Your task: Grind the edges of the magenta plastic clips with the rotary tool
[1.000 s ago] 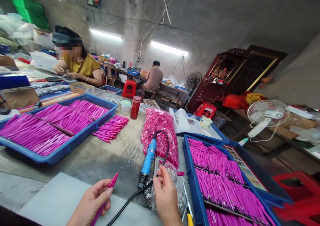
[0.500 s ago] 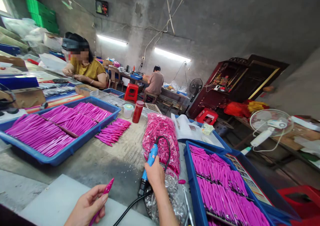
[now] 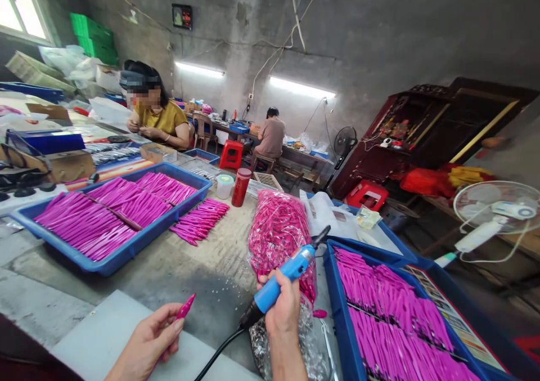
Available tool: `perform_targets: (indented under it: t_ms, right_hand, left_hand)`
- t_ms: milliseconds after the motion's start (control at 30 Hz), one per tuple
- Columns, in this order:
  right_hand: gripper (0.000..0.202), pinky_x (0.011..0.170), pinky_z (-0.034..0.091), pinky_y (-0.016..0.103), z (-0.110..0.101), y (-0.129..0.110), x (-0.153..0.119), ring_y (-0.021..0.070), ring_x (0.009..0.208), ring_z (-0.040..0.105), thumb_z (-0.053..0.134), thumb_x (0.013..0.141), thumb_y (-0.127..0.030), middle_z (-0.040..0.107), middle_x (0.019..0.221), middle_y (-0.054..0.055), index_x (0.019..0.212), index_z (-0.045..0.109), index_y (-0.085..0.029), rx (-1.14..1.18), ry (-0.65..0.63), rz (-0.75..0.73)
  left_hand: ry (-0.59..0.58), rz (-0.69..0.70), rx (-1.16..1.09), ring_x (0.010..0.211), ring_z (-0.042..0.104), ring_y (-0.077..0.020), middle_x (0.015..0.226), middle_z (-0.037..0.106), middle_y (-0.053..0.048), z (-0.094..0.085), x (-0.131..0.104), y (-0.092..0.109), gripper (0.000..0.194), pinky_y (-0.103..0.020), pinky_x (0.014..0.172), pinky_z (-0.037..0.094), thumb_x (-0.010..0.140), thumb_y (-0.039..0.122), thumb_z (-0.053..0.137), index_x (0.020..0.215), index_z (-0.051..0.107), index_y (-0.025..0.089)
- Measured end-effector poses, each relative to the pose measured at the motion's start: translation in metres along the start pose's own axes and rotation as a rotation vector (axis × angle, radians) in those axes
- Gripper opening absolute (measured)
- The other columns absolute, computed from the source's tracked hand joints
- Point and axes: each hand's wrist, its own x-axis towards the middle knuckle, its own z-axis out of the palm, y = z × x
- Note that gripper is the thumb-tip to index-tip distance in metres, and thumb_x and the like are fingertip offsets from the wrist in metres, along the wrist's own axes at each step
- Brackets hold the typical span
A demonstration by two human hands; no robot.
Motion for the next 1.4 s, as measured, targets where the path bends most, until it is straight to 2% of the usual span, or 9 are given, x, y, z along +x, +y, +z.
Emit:
perform_targets:
  t_ms: [100,233,367,500,667,800,933,1167,1400]
  right_hand:
    - [0.065,0.052,0.044,0.029,0.003,-0.006,-0.003,0.0148,0.053,0.054,0.066,0.054,-0.034,0.054,0.062,-0.006,0.113,0.043,-0.025,0.145,-0.004,0.076]
    - [0.055,0.053,0.043,0.028,0.003,-0.009,0.000,0.0124,0.053,0.052,0.064,0.055,-0.031,0.053,0.065,-0.007,0.106,0.045,-0.027,0.251,0.017,-0.041]
    - [0.033,0.054,0.043,0.025,-0.001,-0.006,0.012,0.0093,0.052,0.048,0.061,0.058,-0.032,0.049,0.063,-0.006,0.088,0.048,-0.023,0.352,-0.003,0.027]
    - [0.028,0.052,0.041,0.024,-0.009,0.003,0.020,0.0084,0.050,0.045,0.060,0.059,-0.033,0.047,0.061,-0.006,0.081,0.048,-0.021,0.423,0.006,0.135]
    - [0.028,0.051,0.039,0.024,-0.017,0.010,0.022,0.0089,0.050,0.044,0.060,0.059,-0.033,0.047,0.061,-0.005,0.082,0.048,-0.021,0.413,0.000,0.163]
    - [0.029,0.051,0.039,0.025,-0.017,0.011,0.023,0.0096,0.050,0.044,0.061,0.058,-0.033,0.047,0.061,-0.005,0.082,0.049,-0.022,0.398,-0.022,0.165]
    - [0.029,0.050,0.039,0.025,-0.017,0.013,0.024,0.0097,0.049,0.043,0.061,0.057,-0.034,0.047,0.061,-0.005,0.082,0.050,-0.022,0.394,-0.054,0.171]
    - [0.031,0.050,0.039,0.026,-0.018,0.013,0.022,0.0099,0.049,0.043,0.063,0.055,-0.034,0.047,0.059,-0.005,0.080,0.051,-0.021,0.389,-0.075,0.160]
    - [0.029,0.050,0.039,0.025,-0.018,0.013,0.023,0.0100,0.049,0.043,0.065,0.053,-0.032,0.047,0.059,-0.005,0.078,0.054,-0.022,0.427,-0.067,0.198]
  left_hand:
    - [0.009,0.041,0.079,0.047,0.047,-0.0105,0.055,0.053,0.004,0.000,0.002,0.008,0.048,-0.019,0.041,0.033,0.051,0.057,0.068,0.079,0.065,0.017]
    - [0.044,0.172,0.304,0.057,0.051,-0.0146,0.061,0.059,0.000,-0.002,0.006,0.009,0.045,-0.022,0.048,0.040,0.063,0.058,0.059,0.084,0.067,0.020]
    - [0.067,0.436,0.593,0.068,0.057,-0.0173,0.073,0.063,-0.004,0.000,0.015,0.003,0.031,-0.024,0.062,0.046,0.078,0.047,0.048,0.085,0.067,0.023]
    - [-0.018,0.618,0.890,0.073,0.058,-0.0160,0.082,0.062,-0.005,0.008,0.029,-0.005,0.029,-0.024,0.067,0.047,0.087,0.031,0.036,0.092,0.063,0.023]
    - [-0.096,0.624,1.312,0.078,0.056,-0.0189,0.082,0.063,-0.002,0.016,0.042,-0.010,0.024,-0.029,0.068,0.041,0.086,0.019,0.040,0.083,0.062,0.025]
    - [-0.140,0.602,1.334,0.084,0.055,-0.0199,0.089,0.064,-0.003,0.012,0.043,-0.007,0.016,-0.030,0.070,0.040,0.083,0.019,0.048,0.089,0.061,0.024]
    - [-0.130,0.606,1.272,0.086,0.055,-0.0193,0.095,0.063,-0.005,0.003,0.043,-0.007,0.018,-0.030,0.073,0.042,0.081,0.022,0.051,0.097,0.060,0.022]
    - [-0.170,0.626,1.310,0.075,0.053,-0.0165,0.080,0.061,-0.002,0.007,0.043,-0.004,0.018,-0.026,0.065,0.041,0.087,0.027,0.045,0.082,0.062,0.023]
    - [-0.202,0.606,1.341,0.076,0.052,-0.0162,0.079,0.060,-0.001,0.011,0.043,0.000,0.022,-0.026,0.066,0.040,0.089,0.030,0.042,0.083,0.063,0.024]
